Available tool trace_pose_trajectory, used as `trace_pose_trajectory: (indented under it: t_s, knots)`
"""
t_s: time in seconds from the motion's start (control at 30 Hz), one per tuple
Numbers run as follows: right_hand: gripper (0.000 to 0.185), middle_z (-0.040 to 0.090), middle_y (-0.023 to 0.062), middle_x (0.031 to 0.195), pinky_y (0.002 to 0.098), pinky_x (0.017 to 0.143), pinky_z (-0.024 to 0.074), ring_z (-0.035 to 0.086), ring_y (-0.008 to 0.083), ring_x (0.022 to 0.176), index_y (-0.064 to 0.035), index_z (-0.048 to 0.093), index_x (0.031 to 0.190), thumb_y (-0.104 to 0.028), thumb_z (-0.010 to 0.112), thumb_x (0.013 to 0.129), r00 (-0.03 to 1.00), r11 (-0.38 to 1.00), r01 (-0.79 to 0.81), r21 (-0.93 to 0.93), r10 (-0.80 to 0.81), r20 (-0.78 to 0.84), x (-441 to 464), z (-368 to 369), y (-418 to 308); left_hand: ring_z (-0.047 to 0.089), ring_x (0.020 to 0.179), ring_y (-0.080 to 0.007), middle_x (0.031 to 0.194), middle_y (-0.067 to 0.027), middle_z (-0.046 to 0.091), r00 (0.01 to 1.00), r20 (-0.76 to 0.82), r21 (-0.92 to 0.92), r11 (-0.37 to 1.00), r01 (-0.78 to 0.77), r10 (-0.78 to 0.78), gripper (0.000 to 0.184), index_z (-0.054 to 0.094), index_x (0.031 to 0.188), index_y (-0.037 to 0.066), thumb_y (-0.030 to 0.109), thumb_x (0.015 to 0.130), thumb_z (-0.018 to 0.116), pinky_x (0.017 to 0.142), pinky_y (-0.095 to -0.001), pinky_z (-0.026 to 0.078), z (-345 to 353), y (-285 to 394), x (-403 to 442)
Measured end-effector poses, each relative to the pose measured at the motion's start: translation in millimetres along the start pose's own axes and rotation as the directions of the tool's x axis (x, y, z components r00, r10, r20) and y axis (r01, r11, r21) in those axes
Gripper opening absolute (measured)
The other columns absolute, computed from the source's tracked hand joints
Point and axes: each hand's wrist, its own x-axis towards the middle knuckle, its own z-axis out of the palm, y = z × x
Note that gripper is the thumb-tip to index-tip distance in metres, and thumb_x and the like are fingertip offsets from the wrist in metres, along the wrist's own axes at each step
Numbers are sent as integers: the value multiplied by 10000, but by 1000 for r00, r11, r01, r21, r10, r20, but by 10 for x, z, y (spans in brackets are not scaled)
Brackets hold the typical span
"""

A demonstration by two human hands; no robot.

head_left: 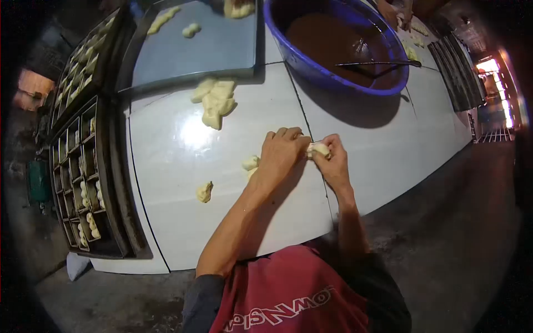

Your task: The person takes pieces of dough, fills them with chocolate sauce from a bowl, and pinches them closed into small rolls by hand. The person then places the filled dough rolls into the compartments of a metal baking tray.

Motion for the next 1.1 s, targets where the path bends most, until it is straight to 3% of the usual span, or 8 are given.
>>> trace_pose_trajectory:
  t_s: [0.17, 0.27, 0.53, 0.7, 0.8, 0.9, 1.0, 1.1]
  knots:
    - [201, 635, 76, 912, 253, 644, 498, 617, 135, 763, -14, 595, 1012, 21, 576, 815, 939, 860, -333, 387, 262, 224, 3, -329, -134, 565, 1148, -278, 1228, -95, 599, 999, 5, 142, 989, -37, 36, 232, 740, 1026, 192, 166, 798, 707, 933, -452, 417, 231, 12, 23]
    - [207, 610, 70, 887, 251, 630, 478, 593, 137, 749, -12, 598, 994, -3, 568, 789, 988, 857, -149, 494, 104, 117, -99, -542, -128, 521, 1212, -305, 1315, -117, 543, 984, -120, 294, 952, -89, 129, 303, 715, 1100, 210, 184, 798, 708, 937, -481, 405, 324, 19, 18]
    - [446, 590, 132, 1046, 303, 739, 484, 586, 198, 855, 11, 532, 1224, -219, 613, 851, 997, 344, -15, 939, -67, 40, -275, -768, -422, 342, 1409, -409, 1504, -222, 374, 999, 21, 207, 978, 36, -41, 484, 525, 1391, 167, 187, 917, 620, 1127, -643, 243, 334, 51, -30]
    - [381, 618, 165, 1182, 339, 882, 586, 654, 256, 1111, 22, 473, 1324, -119, 527, 974, 988, 693, -146, 706, 62, 143, -219, -573, -540, 531, 1273, -350, 1367, -227, 546, 999, 43, -538, 843, 15, 10, 750, 541, 1377, 37, 397, 779, 815, 1065, -426, 413, -27, 279, -6]
    - [284, 646, 121, 1114, 242, 755, 585, 680, 176, 903, 9, 519, 1220, -131, 572, 978, 976, 756, -215, 618, 146, 162, -226, -397, -461, 680, 967, -196, 1076, -143, 721, 953, 209, -662, 685, 304, -221, 412, 676, 1192, -1, 260, 880, 743, 860, -330, 525, -184, 500, 4]
    - [232, 638, 97, 1097, 240, 789, 556, 641, 136, 882, -7, 535, 1131, -109, 641, 951, 959, 949, -277, 151, 282, -12, -200, -372, -573, 679, 908, -163, 1000, -120, 740, 946, 175, -674, 667, 317, -272, 299, 706, 1122, -15, 202, 915, 701, 825, -308, 528, -232, 444, -47]
    - [240, 622, 70, 1071, 250, 817, 531, 611, 115, 928, -28, 534, 1074, -61, 700, 903, 992, 919, 99, 382, -59, -114, -138, -296, -422, 672, 1038, -213, 1169, -170, 696, 941, 183, -729, 604, 324, -283, 459, 587, 1322, -10, 191, 922, 687, 891, -325, 519, -135, 369, -67]
    - [330, 607, 44, 1013, 257, 828, 522, 602, 116, 959, -46, 513, 1136, -37, 722, 881, 996, 888, 73, 455, -40, -82, -134, -271, -624, 499, 1332, -317, 1483, -248, 441, 959, -228, -593, 805, -1, -166, 695, 335, 1511, -1, 249, 950, 661, 1084, -390, 399, -56, 534, -1]
